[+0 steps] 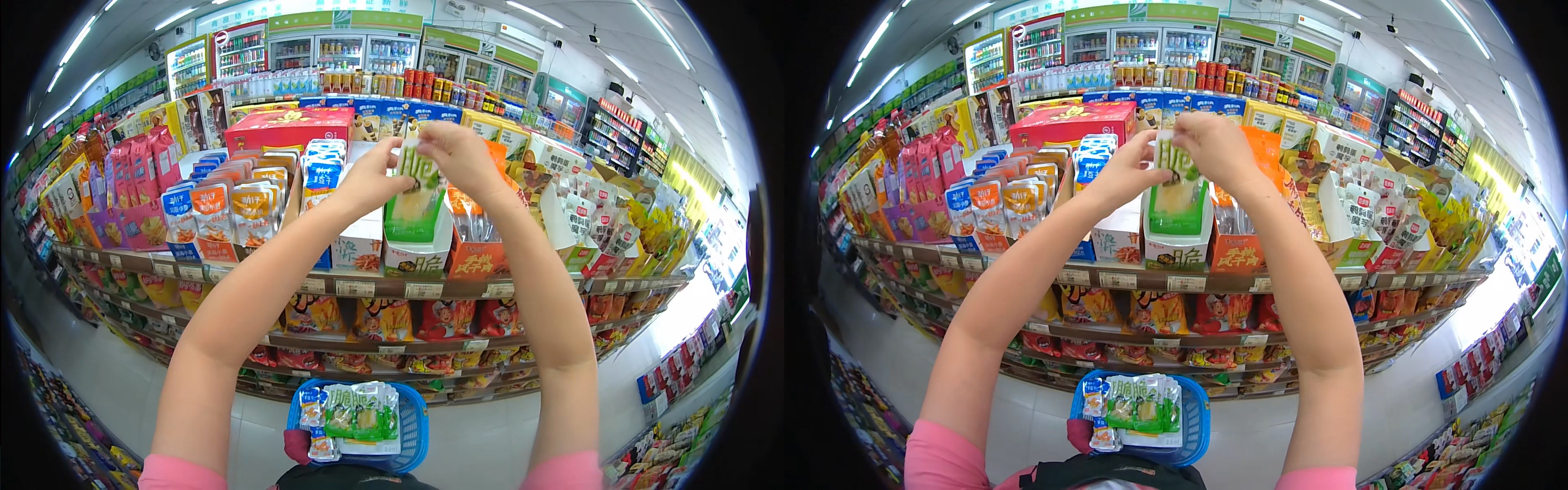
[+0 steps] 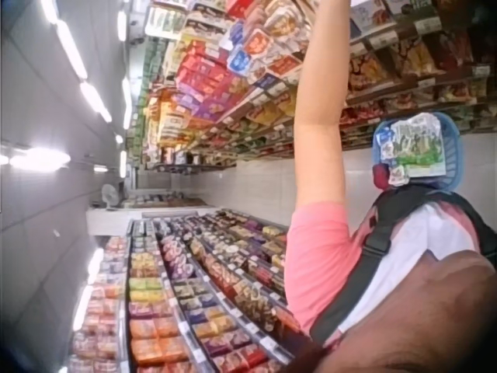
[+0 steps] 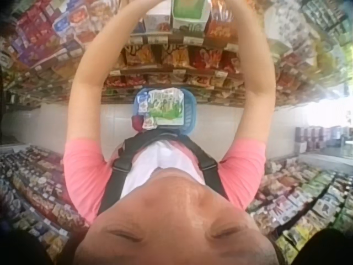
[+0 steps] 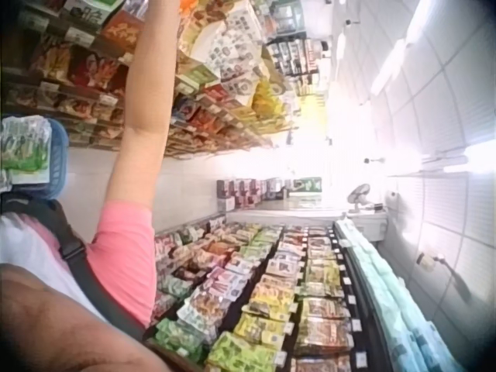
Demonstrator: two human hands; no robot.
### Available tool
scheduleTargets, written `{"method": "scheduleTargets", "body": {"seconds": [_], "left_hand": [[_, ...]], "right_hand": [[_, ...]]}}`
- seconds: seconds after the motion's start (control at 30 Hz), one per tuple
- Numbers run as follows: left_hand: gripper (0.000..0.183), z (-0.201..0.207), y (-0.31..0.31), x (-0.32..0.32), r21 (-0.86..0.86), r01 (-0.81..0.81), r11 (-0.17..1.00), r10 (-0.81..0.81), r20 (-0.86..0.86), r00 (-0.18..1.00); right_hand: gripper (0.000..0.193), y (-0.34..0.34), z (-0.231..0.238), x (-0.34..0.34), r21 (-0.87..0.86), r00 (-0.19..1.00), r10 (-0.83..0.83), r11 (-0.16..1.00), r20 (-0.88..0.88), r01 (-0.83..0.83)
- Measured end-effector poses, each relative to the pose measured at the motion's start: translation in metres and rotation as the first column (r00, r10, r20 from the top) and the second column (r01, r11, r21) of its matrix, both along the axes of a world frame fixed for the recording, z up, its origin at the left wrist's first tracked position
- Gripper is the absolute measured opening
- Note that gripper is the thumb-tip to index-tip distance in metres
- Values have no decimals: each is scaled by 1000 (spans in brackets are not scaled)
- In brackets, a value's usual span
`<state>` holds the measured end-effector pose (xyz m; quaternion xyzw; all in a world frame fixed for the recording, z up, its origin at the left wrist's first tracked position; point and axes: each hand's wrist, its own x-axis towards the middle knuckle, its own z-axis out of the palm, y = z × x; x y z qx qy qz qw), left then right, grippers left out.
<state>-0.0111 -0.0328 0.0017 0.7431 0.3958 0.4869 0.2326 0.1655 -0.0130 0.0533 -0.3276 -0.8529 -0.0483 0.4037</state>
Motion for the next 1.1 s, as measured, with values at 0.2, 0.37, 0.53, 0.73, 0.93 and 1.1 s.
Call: {"method": "scheduleTargets", "body": {"seconds": [0.2, 0.37, 0.53, 0.73, 0.93, 1.1], "left_hand": [[19, -6, -42, -11, 52, 165, 985, -173, 289, 942], [15, -28, -127, -31, 106, 89, 990, -130, 480, 867], [10, -118, -204, -45, -215, 37, 976, 62, 439, 896], [21, -330, -252, -63, -630, 67, 774, 289, 446, 847], [39, -478, -273, -63, -723, -233, 650, 359, 22, 933], [46, -517, -262, -59, -733, -348, 584, 386, -126, 914]], "right_hand": [[16, -56, 31, 3, 498, 954, 207, 864, -217, -74], [41, -135, -36, -6, 159, 869, 31, 986, -494, 55], [26, -202, -178, -16, -459, 747, -30, 804, -664, -376], [8, -242, -371, -41, -854, 763, -391, 310, -515, -417], [11, -236, -500, -55, -989, 923, -368, 133, -116, -71], [23, -230, -550, -52, -863, 957, -276, 457, 92, 215]]}}
